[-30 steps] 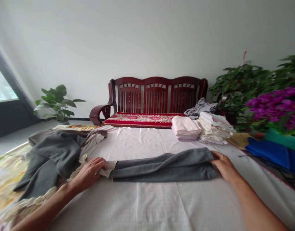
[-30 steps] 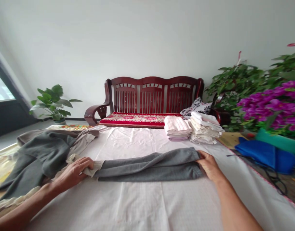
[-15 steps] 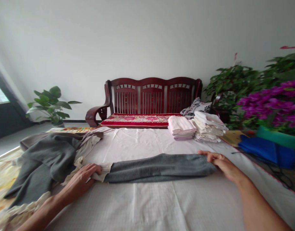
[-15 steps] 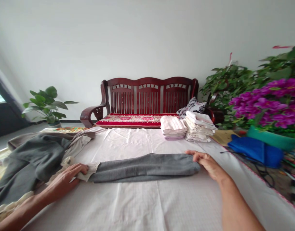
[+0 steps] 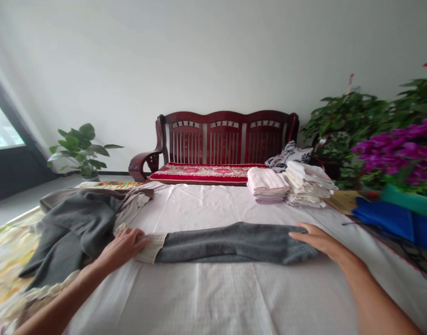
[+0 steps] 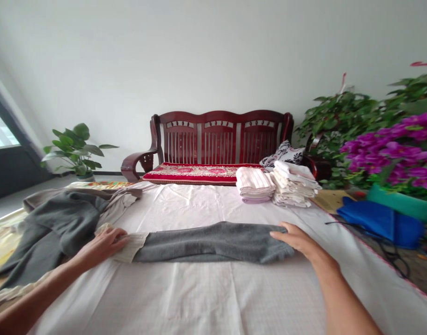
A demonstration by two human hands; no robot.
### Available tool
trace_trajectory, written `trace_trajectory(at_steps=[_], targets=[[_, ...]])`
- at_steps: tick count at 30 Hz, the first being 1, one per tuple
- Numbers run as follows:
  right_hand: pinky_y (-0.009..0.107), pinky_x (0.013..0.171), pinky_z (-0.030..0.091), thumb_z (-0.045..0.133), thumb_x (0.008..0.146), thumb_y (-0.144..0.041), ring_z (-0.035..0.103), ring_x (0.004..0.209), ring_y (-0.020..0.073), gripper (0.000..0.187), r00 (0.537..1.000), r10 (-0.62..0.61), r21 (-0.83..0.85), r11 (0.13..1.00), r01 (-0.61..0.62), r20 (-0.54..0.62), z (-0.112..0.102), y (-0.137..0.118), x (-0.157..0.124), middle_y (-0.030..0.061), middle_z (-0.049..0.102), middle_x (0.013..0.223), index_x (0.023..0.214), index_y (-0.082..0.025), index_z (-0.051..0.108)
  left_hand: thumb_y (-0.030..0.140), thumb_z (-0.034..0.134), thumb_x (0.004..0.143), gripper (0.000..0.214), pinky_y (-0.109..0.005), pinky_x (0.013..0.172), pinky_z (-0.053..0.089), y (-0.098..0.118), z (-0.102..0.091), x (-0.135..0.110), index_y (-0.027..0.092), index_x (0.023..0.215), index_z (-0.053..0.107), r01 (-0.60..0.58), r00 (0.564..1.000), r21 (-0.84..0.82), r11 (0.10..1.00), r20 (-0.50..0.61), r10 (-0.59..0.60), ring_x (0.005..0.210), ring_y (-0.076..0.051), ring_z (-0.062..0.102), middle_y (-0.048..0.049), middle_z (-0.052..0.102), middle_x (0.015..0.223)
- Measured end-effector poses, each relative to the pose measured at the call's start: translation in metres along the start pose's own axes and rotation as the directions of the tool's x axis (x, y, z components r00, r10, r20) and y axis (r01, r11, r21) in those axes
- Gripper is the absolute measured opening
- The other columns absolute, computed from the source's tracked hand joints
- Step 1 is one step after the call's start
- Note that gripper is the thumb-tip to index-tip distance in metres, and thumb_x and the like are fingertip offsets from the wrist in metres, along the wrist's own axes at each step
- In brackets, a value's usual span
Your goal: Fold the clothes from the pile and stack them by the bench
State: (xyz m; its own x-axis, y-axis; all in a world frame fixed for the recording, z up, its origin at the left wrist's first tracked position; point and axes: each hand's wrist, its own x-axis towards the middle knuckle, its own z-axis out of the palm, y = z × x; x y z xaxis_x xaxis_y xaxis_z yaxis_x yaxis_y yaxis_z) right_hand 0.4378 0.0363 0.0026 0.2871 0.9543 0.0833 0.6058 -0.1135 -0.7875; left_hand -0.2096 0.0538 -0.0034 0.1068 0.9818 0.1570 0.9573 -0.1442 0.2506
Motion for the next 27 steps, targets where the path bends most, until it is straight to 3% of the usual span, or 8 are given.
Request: trace_trajectory(at_steps=[3, 8, 13, 17, 19, 21, 24, 27], targets=[[0.041, 0.088, 0.057, 0.079, 0.056, -0.058, 0.072, 0.096, 0.0353, 0.051, 0.994, 0.082, 0.051, 0.995, -0.086, 0.073, -0.001, -0.009, -0.007, 0.0097, 0.078, 0.093, 0.093, -0.023, 0.071, 0.052, 0.058, 0.077, 0.034, -0.037, 0.084, 0.050, 0.009, 0.005, -0.001, 0.022, 0.090, 0.067, 0.068, 0.998, 0.001, 0.998, 0.017, -0.068, 0.092, -0.027, 0.064, -0.0087, 0.068, 0.094], [0.041, 0.081, 0.059, 0.069, 0.073, -0.059, 0.073, 0.093, 0.0329, 0.043, 0.984, 0.063, 0.329, 0.937, -0.116, 0.169, -0.004, -0.027, -0.011, 0.0098, 0.078, 0.097, 0.100, -0.025, 0.068, 0.053, 0.051, 0.079, 0.035, -0.028, 0.062, 0.046, 0.020, -0.002, 0.005, 0.020, 0.087, 0.061, 0.158, 0.984, -0.324, 0.933, -0.022, -0.175, 0.069, -0.020, 0.062, -0.0018, 0.065, 0.071], [0.042, 0.078, 0.059, 0.068, 0.073, -0.058, 0.073, 0.090, 0.0329, 0.050, 0.996, 0.087, 0.349, 0.935, -0.072, -0.030, 0.009, -0.015, 0.016, 0.0095, 0.078, 0.092, 0.111, -0.025, 0.067, 0.055, 0.050, 0.082, 0.046, -0.026, 0.060, 0.047, 0.026, -0.008, 0.039, 0.017, 0.105, 0.059, 0.203, 0.951, -0.449, 0.870, -0.122, -0.285, 0.075, -0.021, 0.064, -0.0025, 0.068, 0.081], [0.042, 0.076, 0.057, 0.066, 0.070, -0.055, 0.072, 0.088, 0.0322, 0.055, 0.968, 0.084, 0.142, 0.989, -0.051, -0.238, 0.016, -0.001, 0.027, 0.0125, 0.076, 0.093, 0.112, -0.019, 0.068, 0.043, 0.055, 0.085, 0.043, -0.030, 0.070, 0.049, 0.031, 0.003, 0.059, 0.016, 0.119, 0.058, 0.281, 0.945, -0.198, 0.939, -0.115, -0.307, 0.086, -0.025, 0.067, -0.0074, 0.070, 0.094], [0.042, 0.077, 0.056, 0.064, 0.070, -0.053, 0.071, 0.088, 0.0313, 0.052, 0.941, 0.014, -0.020, 1.000, -0.022, -0.339, 0.015, -0.002, 0.022, 0.0128, 0.076, 0.099, 0.110, -0.019, 0.068, 0.041, 0.055, 0.088, 0.046, -0.034, 0.078, 0.049, 0.036, 0.010, 0.059, 0.016, 0.126, 0.056, 0.247, 0.944, -0.052, 0.968, -0.211, -0.252, 0.098, -0.029, 0.066, -0.0127, 0.068, 0.111], [0.041, 0.081, 0.053, 0.061, 0.073, -0.053, 0.069, 0.089, 0.0292, 0.041, 0.927, -0.150, -0.181, 0.979, 0.091, -0.344, 0.013, -0.011, 0.011, 0.0098, 0.075, 0.098, 0.100, -0.022, 0.070, 0.042, 0.052, 0.092, 0.043, -0.038, 0.088, 0.048, 0.045, 0.016, 0.052, 0.018, 0.127, 0.056, 0.126, 0.937, 0.025, 0.992, -0.331, -0.111, 0.108, -0.031, 0.062, -0.0140, 0.063, 0.122], [0.037, 0.087, 0.049, 0.060, 0.077, -0.048, 0.066, 0.091, 0.0264, 0.024, 0.912, -0.393, -0.281, 0.894, 0.349, -0.118, 0.018, -0.036, -0.006, 0.0052, 0.074, 0.087, 0.080, -0.027, 0.070, 0.042, 0.050, 0.095, 0.029, -0.035, 0.092, 0.047, 0.066, 0.020, 0.039, 0.023, 0.113, 0.063, -0.189, 0.931, -0.024, 0.982, -0.324, 0.171, 0.106, -0.025, 0.062, -0.0082, 0.064, 0.115], [0.035, 0.086, 0.048, 0.066, 0.074, -0.038, 0.063, 0.091, 0.0249, 0.011, 0.865, -0.470, -0.270, 0.822, 0.502, 0.177, 0.030, -0.058, -0.018, 0.0028, 0.073, 0.084, 0.073, -0.027, 0.071, 0.039, 0.055, 0.095, 0.021, -0.032, 0.088, 0.048, 0.087, 0.021, 0.028, 0.025, 0.104, 0.067, -0.448, 0.887, -0.120, 0.886, -0.182, 0.424, 0.098, -0.021, 0.062, -0.0048, 0.067, 0.103]])
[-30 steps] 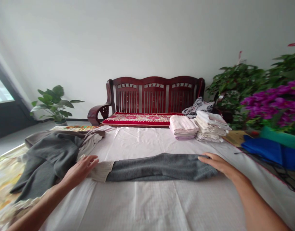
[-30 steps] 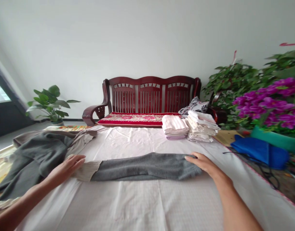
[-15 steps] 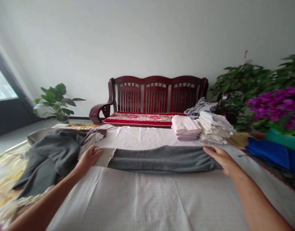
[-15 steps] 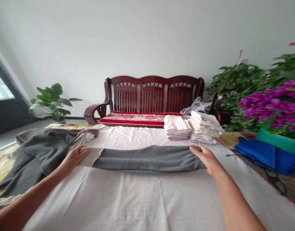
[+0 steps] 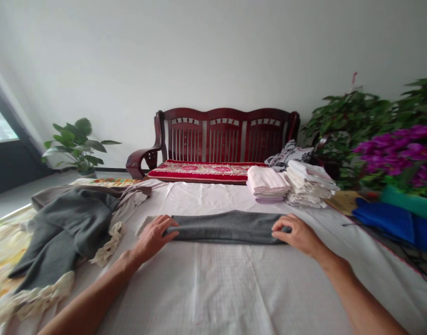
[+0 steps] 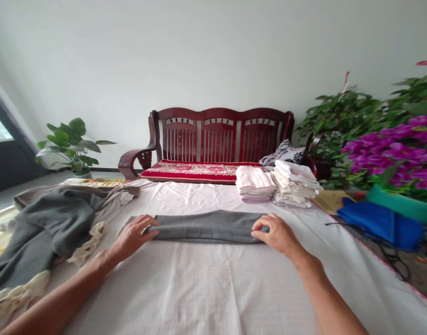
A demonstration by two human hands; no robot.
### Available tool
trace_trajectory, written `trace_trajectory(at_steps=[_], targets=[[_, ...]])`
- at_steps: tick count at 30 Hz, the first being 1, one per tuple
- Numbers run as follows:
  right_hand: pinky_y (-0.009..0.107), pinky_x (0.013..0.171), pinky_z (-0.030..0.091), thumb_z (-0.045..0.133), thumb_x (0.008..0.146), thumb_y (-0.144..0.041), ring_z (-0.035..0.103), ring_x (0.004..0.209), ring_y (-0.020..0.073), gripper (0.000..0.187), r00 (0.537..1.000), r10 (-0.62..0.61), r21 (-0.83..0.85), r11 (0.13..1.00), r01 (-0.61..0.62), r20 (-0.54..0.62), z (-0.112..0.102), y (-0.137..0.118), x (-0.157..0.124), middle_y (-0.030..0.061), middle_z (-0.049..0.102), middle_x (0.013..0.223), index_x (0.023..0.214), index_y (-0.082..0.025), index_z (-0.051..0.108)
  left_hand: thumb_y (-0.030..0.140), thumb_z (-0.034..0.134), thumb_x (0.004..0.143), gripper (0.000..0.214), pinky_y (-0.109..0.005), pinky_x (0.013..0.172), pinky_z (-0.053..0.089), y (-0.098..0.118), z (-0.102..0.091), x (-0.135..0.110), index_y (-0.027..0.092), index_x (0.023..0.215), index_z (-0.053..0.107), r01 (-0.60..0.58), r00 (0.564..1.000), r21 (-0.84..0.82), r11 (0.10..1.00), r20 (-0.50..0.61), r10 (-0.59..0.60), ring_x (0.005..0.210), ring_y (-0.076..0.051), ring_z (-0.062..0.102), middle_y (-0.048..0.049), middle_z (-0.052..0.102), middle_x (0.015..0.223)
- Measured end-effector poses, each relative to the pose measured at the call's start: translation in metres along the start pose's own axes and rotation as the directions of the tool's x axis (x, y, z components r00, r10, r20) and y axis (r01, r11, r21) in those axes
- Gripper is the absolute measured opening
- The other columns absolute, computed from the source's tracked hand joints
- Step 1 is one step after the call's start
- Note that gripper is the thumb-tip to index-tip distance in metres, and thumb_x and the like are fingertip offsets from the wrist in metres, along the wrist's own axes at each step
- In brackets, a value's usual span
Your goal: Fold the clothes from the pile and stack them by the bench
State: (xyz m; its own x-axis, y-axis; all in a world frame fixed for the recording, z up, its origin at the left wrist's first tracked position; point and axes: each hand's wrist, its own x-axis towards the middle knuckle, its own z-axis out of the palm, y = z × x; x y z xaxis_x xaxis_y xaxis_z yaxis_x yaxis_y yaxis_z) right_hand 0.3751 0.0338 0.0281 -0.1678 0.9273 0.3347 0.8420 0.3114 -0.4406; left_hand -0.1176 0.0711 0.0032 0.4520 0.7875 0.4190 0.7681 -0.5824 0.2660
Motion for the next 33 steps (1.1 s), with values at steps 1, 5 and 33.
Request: trace_trajectory(at_steps=[1, 5, 33], targets=[[0.035, 0.085, 0.048, 0.068, 0.072, -0.034, 0.062, 0.092, 0.0247, 0.007, 0.997, -0.033, -0.009, 0.999, 0.034, 0.070, 0.003, -0.006, 0.001, 0.0020, 0.073, 0.085, 0.073, -0.028, 0.072, 0.037, 0.058, 0.093, 0.019, -0.032, 0.088, 0.048, 0.006, 0.001, 0.000, 0.025, 0.104, 0.068, -0.054, 0.997, -0.021, 0.998, 0.052, 0.055, 0.097, -0.021, 0.062, -0.0047, 0.068, 0.102], [0.034, 0.083, 0.046, 0.066, 0.070, -0.023, 0.061, 0.094, 0.0235, 0.012, 0.977, -0.091, -0.057, 0.993, 0.104, 0.190, 0.016, -0.012, 0.001, -0.0001, 0.073, 0.087, 0.078, -0.030, 0.073, 0.033, 0.060, 0.093, 0.025, -0.034, 0.089, 0.049, 0.018, 0.006, -0.001, 0.026, 0.115, 0.069, -0.150, 0.977, -0.041, 0.988, 0.148, 0.155, 0.100, -0.023, 0.062, -0.0065, 0.068, 0.106], [0.034, 0.085, 0.045, 0.063, 0.084, -0.030, 0.062, 0.091, 0.0202, 0.012, 0.975, -0.195, -0.089, 0.975, 0.205, 0.107, 0.019, -0.024, 0.000, 0.0018, 0.072, 0.089, 0.082, -0.027, 0.075, 0.033, 0.045, 0.101, 0.027, -0.027, 0.084, 0.043, 0.089, 0.036, 0.047, 0.022, 0.091, 0.068, -0.217, 0.963, -0.135, 0.967, 0.133, 0.235, 0.090, -0.017, 0.061, -0.0023, 0.067, 0.091]])
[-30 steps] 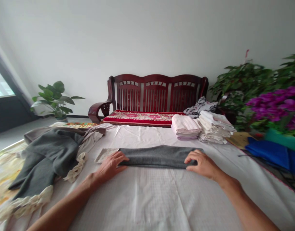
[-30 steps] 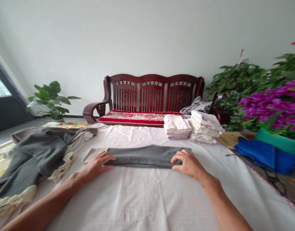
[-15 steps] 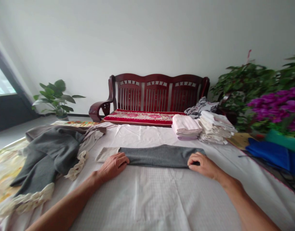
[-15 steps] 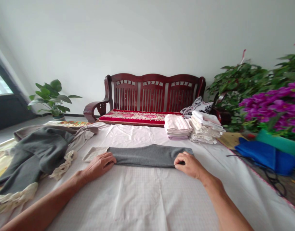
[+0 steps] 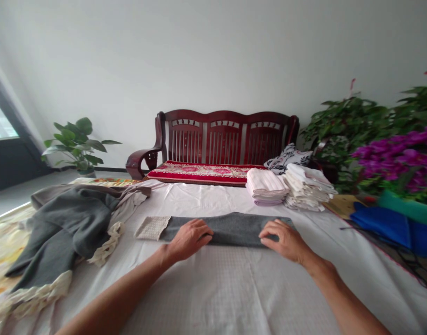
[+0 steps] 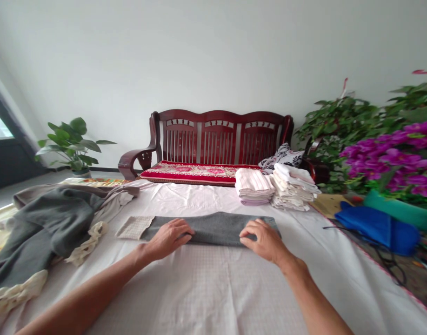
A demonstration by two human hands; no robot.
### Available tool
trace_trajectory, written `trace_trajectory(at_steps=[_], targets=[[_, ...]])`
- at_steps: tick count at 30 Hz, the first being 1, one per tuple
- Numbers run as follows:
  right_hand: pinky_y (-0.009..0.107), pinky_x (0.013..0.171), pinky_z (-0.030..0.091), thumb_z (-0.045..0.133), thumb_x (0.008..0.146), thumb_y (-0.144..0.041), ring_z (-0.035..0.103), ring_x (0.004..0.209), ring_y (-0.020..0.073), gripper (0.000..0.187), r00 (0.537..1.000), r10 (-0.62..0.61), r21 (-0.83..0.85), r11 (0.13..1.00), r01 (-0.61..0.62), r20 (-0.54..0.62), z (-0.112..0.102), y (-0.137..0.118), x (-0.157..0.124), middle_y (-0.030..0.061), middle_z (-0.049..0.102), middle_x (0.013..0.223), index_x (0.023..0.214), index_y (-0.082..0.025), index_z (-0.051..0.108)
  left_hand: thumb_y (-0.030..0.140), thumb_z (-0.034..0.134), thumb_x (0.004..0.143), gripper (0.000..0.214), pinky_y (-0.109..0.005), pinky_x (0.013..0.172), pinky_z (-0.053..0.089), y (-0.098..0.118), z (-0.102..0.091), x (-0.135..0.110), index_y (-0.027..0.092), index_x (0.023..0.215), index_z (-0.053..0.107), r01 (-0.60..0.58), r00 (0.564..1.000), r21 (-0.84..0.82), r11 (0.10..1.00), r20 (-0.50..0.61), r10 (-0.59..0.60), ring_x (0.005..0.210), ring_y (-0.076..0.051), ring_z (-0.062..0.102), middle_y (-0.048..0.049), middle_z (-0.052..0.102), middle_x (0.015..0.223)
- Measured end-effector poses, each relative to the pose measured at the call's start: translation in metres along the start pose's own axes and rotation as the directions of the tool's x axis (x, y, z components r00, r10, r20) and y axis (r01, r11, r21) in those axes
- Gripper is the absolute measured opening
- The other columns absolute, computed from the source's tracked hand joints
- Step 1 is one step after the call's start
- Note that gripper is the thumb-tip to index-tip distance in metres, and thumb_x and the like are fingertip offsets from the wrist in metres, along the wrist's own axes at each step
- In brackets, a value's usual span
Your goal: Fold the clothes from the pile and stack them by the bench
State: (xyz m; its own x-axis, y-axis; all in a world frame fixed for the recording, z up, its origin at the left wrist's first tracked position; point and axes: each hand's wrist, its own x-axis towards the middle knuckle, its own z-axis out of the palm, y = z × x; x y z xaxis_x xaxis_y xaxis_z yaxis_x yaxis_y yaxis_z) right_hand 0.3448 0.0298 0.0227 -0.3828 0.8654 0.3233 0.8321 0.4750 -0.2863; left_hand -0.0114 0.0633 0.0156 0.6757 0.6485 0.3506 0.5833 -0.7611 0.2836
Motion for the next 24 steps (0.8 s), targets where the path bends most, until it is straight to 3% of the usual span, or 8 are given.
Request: trace_trajectory(at_steps=[2, 5, 8, 10, 13, 17, 20, 24], targets=[[0.034, 0.089, 0.046, 0.064, 0.086, -0.032, 0.063, 0.094, 0.0198, 0.013, 0.996, -0.046, 0.072, 0.997, 0.041, 0.070, 0.006, -0.007, 0.002, 0.0021, 0.072, 0.095, 0.088, -0.028, 0.077, 0.033, 0.048, 0.099, 0.024, -0.028, 0.086, 0.043, 0.008, 0.007, 0.005, 0.023, 0.096, 0.069, -0.037, 0.999, -0.031, 0.999, 0.031, 0.038, 0.094, -0.018, 0.061, -0.0025, 0.068, 0.096], [0.035, 0.088, 0.047, 0.056, 0.092, -0.036, 0.065, 0.091, 0.0200, 0.028, 0.992, -0.017, 0.125, 0.992, 0.002, 0.123, 0.011, -0.001, 0.004, 0.0024, 0.072, 0.090, 0.074, -0.027, 0.076, 0.033, 0.046, 0.099, 0.026, -0.025, 0.076, 0.043, 0.009, 0.010, 0.008, 0.023, 0.090, 0.069, 0.024, 0.995, -0.087, 0.996, 0.102, -0.015, 0.085, -0.016, 0.063, -0.0007, 0.068, 0.089], [0.035, 0.086, 0.049, 0.045, 0.096, -0.041, 0.067, 0.089, 0.0217, 0.042, 0.992, 0.128, 0.108, 0.986, -0.127, 0.000, 0.010, 0.014, 0.007, 0.0042, 0.073, 0.085, 0.071, -0.025, 0.074, 0.031, 0.042, 0.099, 0.034, -0.023, 0.069, 0.042, 0.003, 0.011, 0.017, 0.021, 0.078, 0.067, 0.129, 0.985, -0.125, 0.984, 0.128, -0.113, 0.075, -0.014, 0.063, 0.0007, 0.067, 0.077], [0.037, 0.090, 0.050, 0.039, 0.098, -0.043, 0.067, 0.094, 0.0229, 0.043, 0.975, 0.189, 0.086, 0.980, -0.180, -0.115, 0.008, 0.020, 0.013, 0.0063, 0.074, 0.093, 0.083, -0.024, 0.075, 0.028, 0.045, 0.097, 0.031, -0.023, 0.070, 0.044, -0.001, 0.015, 0.030, 0.021, 0.078, 0.068, 0.151, 0.986, -0.155, 0.976, 0.100, -0.137, 0.075, -0.014, 0.064, 0.0006, 0.069, 0.077], [0.039, 0.104, 0.046, 0.034, 0.098, -0.042, 0.062, 0.115, 0.0239, 0.045, 0.968, 0.176, 0.009, 0.984, -0.177, -0.178, 0.014, 0.018, 0.022, 0.0101, 0.070, 0.120, 0.114, -0.021, 0.071, 0.019, 0.051, 0.092, 0.022, -0.023, 0.081, 0.048, -0.004, 0.030, 0.055, 0.022, 0.090, 0.072, 0.087, 0.996, -0.224, 0.971, 0.049, -0.078, 0.087, -0.015, 0.067, -0.0003, 0.074, 0.092], [0.046, 0.116, 0.034, 0.034, 0.097, -0.046, 0.044, 0.140, 0.0287, 0.057, 0.971, 0.236, -0.226, 0.945, -0.236, -0.030, 0.034, 0.015, 0.025, 0.0143, 0.053, 0.147, 0.142, -0.016, 0.054, 0.016, 0.052, 0.092, 0.031, -0.030, 0.105, 0.044, -0.007, 0.052, 0.077, 0.021, 0.117, 0.069, -0.060, 0.996, -0.162, 0.985, 0.052, 0.069, 0.115, -0.018, 0.063, -0.0047, 0.071, 0.120], [0.047, 0.119, 0.027, 0.034, 0.096, -0.053, 0.032, 0.147, 0.0300, 0.066, 0.938, 0.342, -0.370, 0.880, -0.297, 0.061, 0.043, 0.025, 0.017, 0.0152, 0.042, 0.156, 0.149, -0.015, 0.045, 0.030, 0.049, 0.098, 0.041, -0.036, 0.115, 0.036, -0.011, 0.059, 0.075, 0.020, 0.137, 0.057, -0.138, 0.980, -0.053, 0.989, 0.135, 0.144, 0.134, -0.021, 0.051, -0.0092, 0.056, 0.145], [0.046, 0.121, 0.022, 0.029, 0.096, -0.057, 0.027, 0.149, 0.0280, 0.072, 0.927, 0.369, -0.421, 0.852, -0.311, 0.061, 0.047, 0.044, 0.007, 0.0166, 0.036, 0.159, 0.151, -0.012, 0.041, 0.048, 0.042, 0.101, 0.056, -0.046, 0.121, 0.026, -0.022, 0.055, 0.059, 0.024, 0.151, 0.040, -0.121, 0.973, 0.063, 0.991, 0.207, 0.105, 0.148, -0.027, 0.031, -0.0083, 0.038, 0.159]])
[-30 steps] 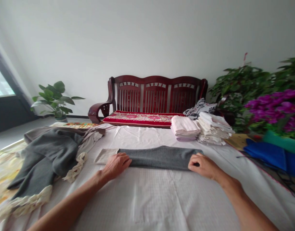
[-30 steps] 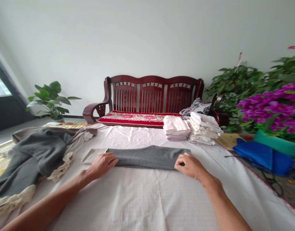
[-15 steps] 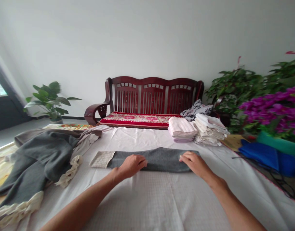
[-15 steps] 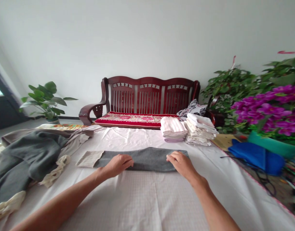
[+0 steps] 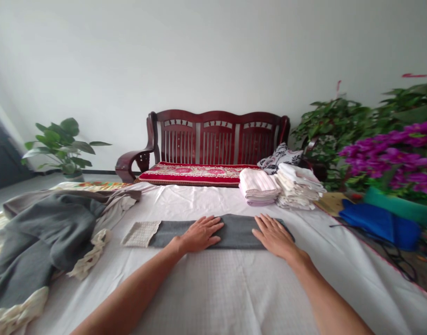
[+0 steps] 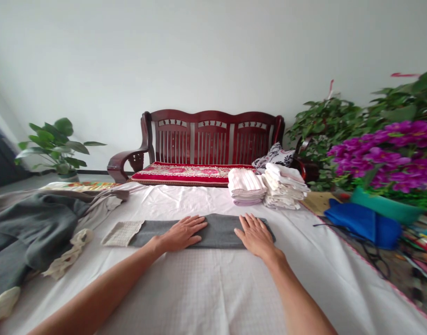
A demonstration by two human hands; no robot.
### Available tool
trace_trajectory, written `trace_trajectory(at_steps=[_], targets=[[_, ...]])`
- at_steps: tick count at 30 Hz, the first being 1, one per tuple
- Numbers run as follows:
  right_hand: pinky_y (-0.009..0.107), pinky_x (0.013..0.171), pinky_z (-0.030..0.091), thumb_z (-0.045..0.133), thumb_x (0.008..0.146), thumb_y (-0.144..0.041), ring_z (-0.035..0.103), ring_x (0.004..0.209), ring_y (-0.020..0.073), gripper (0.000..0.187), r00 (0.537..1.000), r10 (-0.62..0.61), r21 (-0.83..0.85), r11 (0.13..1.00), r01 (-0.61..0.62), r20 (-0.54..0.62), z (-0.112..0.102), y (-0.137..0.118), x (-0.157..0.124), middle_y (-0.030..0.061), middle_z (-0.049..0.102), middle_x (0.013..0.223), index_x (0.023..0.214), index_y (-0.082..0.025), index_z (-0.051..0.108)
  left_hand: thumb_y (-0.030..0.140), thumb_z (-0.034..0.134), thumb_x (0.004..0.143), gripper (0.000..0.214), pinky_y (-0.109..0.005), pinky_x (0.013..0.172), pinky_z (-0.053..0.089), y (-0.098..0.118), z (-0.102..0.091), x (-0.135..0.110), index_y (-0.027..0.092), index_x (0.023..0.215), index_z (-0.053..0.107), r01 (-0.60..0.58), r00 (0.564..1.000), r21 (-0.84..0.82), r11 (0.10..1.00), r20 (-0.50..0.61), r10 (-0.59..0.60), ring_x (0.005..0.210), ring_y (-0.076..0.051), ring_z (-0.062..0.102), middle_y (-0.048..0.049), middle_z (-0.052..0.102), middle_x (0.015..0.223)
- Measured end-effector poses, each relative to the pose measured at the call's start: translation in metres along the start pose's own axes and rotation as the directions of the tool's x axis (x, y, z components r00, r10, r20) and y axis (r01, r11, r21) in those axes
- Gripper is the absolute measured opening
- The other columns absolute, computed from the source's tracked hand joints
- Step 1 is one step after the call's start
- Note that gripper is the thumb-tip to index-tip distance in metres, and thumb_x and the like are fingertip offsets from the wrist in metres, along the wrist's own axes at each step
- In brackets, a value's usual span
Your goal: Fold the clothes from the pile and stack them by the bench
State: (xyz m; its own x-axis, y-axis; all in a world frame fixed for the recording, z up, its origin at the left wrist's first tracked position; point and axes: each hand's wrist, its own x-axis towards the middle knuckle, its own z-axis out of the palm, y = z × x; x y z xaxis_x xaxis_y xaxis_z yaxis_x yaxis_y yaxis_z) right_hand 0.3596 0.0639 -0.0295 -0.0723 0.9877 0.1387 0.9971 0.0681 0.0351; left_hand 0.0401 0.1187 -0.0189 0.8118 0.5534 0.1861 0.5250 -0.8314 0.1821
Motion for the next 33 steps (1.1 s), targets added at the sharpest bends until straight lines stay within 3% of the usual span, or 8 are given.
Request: trace_trajectory(at_steps=[5, 8, 10, 13, 19, 23, 29, 33], targets=[[0.049, 0.117, 0.030, 0.037, 0.095, -0.055, 0.037, 0.145, 0.0297, 0.063, 0.993, -0.050, 0.086, 0.994, 0.060, -0.110, 0.005, 0.012, 0.002, 0.0152, 0.047, 0.152, 0.144, -0.019, 0.051, 0.050, 0.033, 0.103, 0.055, -0.049, 0.120, 0.024, -0.017, -0.007, -0.027, 0.028, 0.154, 0.034, 0.108, 0.994, 0.081, 0.991, 0.016, -0.110, 0.149, -0.028, 0.028, -0.0091, 0.030, 0.162], [0.052, 0.111, 0.037, 0.044, 0.094, -0.048, 0.046, 0.138, 0.0317, 0.051, 0.982, -0.022, 0.170, 0.984, 0.055, -0.190, -0.007, 0.005, 0.000, 0.0148, 0.056, 0.144, 0.134, -0.020, 0.060, 0.045, 0.033, 0.104, 0.051, -0.050, 0.120, 0.024, -0.024, -0.012, -0.037, 0.029, 0.153, 0.036, 0.184, 0.982, 0.099, 0.978, 0.025, -0.187, 0.149, -0.027, 0.029, -0.0090, 0.033, 0.161], [0.051, 0.106, 0.042, 0.048, 0.093, -0.040, 0.055, 0.126, 0.0300, 0.039, 0.958, -0.057, 0.230, 0.965, 0.126, -0.282, -0.022, -0.012, -0.004, 0.0121, 0.064, 0.133, 0.122, -0.022, 0.067, 0.043, 0.033, 0.105, 0.050, -0.050, 0.120, 0.023, -0.025, -0.014, -0.040, 0.031, 0.153, 0.035, 0.210, 0.976, 0.097, 0.973, 0.035, -0.214, 0.149, -0.027, 0.029, -0.0086, 0.033, 0.161], [0.039, 0.093, 0.048, 0.058, 0.089, -0.028, 0.063, 0.102, 0.0228, 0.016, 0.905, -0.226, 0.311, 0.886, 0.344, -0.360, -0.047, -0.052, -0.012, 0.0058, 0.073, 0.105, 0.095, -0.025, 0.073, 0.042, 0.033, 0.104, 0.050, -0.049, 0.120, 0.022, -0.026, -0.015, -0.039, 0.031, 0.153, 0.035, 0.226, 0.972, 0.086, 0.970, 0.051, -0.231, 0.149, -0.026, 0.027, -0.0089, 0.032, 0.162], [0.033, 0.082, 0.045, 0.068, 0.084, -0.022, 0.059, 0.089, 0.0198, 0.007, 0.881, -0.403, 0.271, 0.844, 0.463, -0.250, -0.056, -0.119, -0.014, 0.0015, 0.069, 0.088, 0.083, -0.026, 0.073, 0.040, 0.034, 0.104, 0.049, -0.046, 0.120, 0.022, -0.028, -0.012, -0.036, 0.033, 0.152, 0.037, 0.252, 0.967, 0.054, 0.966, 0.034, -0.254, 0.149, -0.024, 0.029, -0.0060, 0.034, 0.161], [0.031, 0.079, 0.043, 0.059, 0.090, -0.019, 0.059, 0.086, 0.0186, 0.016, 0.891, -0.402, 0.214, 0.871, 0.443, -0.211, -0.048, -0.123, -0.005, 0.0020, 0.068, 0.085, 0.079, -0.024, 0.070, 0.039, 0.033, 0.104, 0.048, -0.047, 0.119, 0.023, -0.029, -0.012, -0.036, 0.034, 0.152, 0.037, 0.261, 0.964, 0.054, 0.964, 0.045, -0.264, 0.149, -0.025, 0.029, -0.0061, 0.033, 0.161], [0.029, 0.076, 0.044, 0.046, 0.095, -0.024, 0.064, 0.085, 0.0172, 0.018, 0.953, -0.249, 0.430, 0.852, 0.300, -0.171, -0.041, -0.120, 0.011, 0.0012, 0.070, 0.087, 0.089, -0.023, 0.063, 0.038, 0.036, 0.103, 0.049, -0.047, 0.119, 0.024, -0.031, -0.010, -0.034, 0.034, 0.152, 0.037, 0.274, 0.959, 0.060, 0.960, 0.053, -0.277, 0.149, -0.026, 0.029, -0.0061, 0.033, 0.161], [0.029, 0.073, 0.044, 0.046, 0.093, -0.021, 0.065, 0.082, 0.0181, 0.015, 0.955, -0.203, 0.422, 0.863, 0.279, -0.216, -0.032, -0.122, 0.016, 0.0011, 0.070, 0.087, 0.093, -0.024, 0.060, 0.040, 0.040, 0.102, 0.050, -0.047, 0.119, 0.025, -0.034, -0.005, -0.034, 0.035, 0.152, 0.037, 0.271, 0.962, 0.063, 0.961, 0.022, -0.272, 0.148, -0.026, 0.029, -0.0049, 0.035, 0.160]])
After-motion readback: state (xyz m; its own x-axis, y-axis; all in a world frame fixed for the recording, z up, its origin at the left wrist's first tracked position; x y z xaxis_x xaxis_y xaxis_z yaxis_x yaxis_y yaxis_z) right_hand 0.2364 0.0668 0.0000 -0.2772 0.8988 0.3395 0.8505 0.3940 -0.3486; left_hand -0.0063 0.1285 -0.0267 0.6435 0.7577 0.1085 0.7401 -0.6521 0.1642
